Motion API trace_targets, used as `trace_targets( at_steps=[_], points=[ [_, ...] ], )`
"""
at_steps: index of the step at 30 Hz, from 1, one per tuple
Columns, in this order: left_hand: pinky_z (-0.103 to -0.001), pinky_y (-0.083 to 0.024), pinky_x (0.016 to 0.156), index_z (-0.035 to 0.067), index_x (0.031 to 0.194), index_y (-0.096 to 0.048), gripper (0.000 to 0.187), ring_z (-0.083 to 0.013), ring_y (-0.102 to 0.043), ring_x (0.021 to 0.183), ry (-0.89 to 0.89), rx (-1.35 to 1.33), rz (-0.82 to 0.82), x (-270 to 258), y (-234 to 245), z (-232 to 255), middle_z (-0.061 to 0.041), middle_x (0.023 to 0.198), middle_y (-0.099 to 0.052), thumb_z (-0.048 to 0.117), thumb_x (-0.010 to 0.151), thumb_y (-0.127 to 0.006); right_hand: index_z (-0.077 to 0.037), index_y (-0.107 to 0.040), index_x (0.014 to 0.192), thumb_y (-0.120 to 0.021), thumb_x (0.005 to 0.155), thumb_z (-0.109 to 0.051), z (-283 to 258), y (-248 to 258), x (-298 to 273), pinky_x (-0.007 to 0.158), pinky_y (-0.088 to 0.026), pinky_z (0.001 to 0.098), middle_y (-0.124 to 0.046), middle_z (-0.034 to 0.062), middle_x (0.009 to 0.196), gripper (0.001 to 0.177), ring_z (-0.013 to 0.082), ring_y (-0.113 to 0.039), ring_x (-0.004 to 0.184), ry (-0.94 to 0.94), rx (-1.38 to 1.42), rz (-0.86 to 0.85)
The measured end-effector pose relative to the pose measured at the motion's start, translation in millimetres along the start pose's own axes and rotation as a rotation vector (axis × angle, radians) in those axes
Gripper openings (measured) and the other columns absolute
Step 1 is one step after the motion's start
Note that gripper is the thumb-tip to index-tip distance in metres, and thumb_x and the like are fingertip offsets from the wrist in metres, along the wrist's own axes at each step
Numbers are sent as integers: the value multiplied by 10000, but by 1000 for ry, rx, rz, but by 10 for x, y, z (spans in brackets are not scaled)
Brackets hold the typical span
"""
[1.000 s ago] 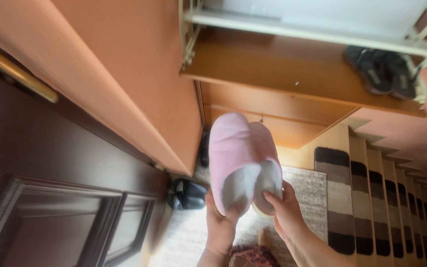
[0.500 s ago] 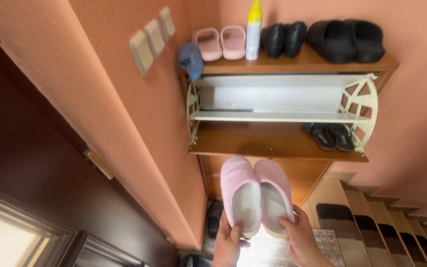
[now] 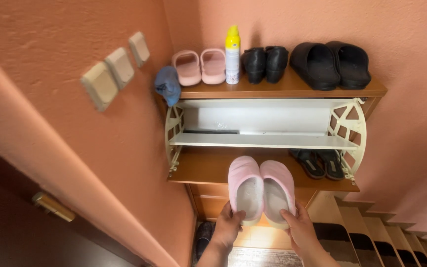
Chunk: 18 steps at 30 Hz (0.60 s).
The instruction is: Organizing and cleaning a shoe cabinet by removing shoes, wiping shelves, and spraying deodorant
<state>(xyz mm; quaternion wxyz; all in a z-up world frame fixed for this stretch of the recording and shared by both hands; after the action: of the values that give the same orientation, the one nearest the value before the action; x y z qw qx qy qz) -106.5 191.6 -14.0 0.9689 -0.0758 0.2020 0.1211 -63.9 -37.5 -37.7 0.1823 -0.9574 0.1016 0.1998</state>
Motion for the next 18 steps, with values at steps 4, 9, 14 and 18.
trace_targets(
  at_steps=[4,9,14,18],
  points=[
    [-315,-462,707,179,1362,-590,544,-192,-561,810,16,56,54,420,-179,88,-65,950,-632,193,822,-663,-183,-514,1467,-636,909,-73,-238,-53,326,950,-387,416,-612,40,1352,581,221,-545,1188,-92,-107,28],
    [-353,-503,828,163,1320,-531,479,-222,-595,837,55,7,111,943,-271,102,-94,948,-604,201,884,-726,-189,-547,1447,-651,903,-122,-325,-79,941,832,-410,404,-618,33,1279,558,209,-544,1122,-98,-217,-4],
    [-346,-501,791,131,1211,-680,342,-223,-609,928,-10,276,168,1181,-353,487,-52,1004,-689,157,870,-694,-191,-680,1385,-729,804,-240,-659,-135,1280,946,-472,333,-770,75,1200,585,214,-677,1098,104,-671,24],
    [-385,-555,875,195,1412,-605,568,-280,-670,1074,7,411,199,1361,-376,607,-80,1181,-725,204,845,-622,-108,-760,1136,-611,859,-160,-994,-299,1360,577,-383,373,-608,115,697,319,224,-528,597,141,-867,-71]
  ],
)
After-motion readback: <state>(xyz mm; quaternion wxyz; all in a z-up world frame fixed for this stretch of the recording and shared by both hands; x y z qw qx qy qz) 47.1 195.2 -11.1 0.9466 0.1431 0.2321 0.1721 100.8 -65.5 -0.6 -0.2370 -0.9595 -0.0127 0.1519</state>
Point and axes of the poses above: each hand's wrist, its own x-axis towards the middle knuckle, its own y-axis out of the back of the hand, z = x × y, the point moved 7 cm from there along x, towards the middle knuckle
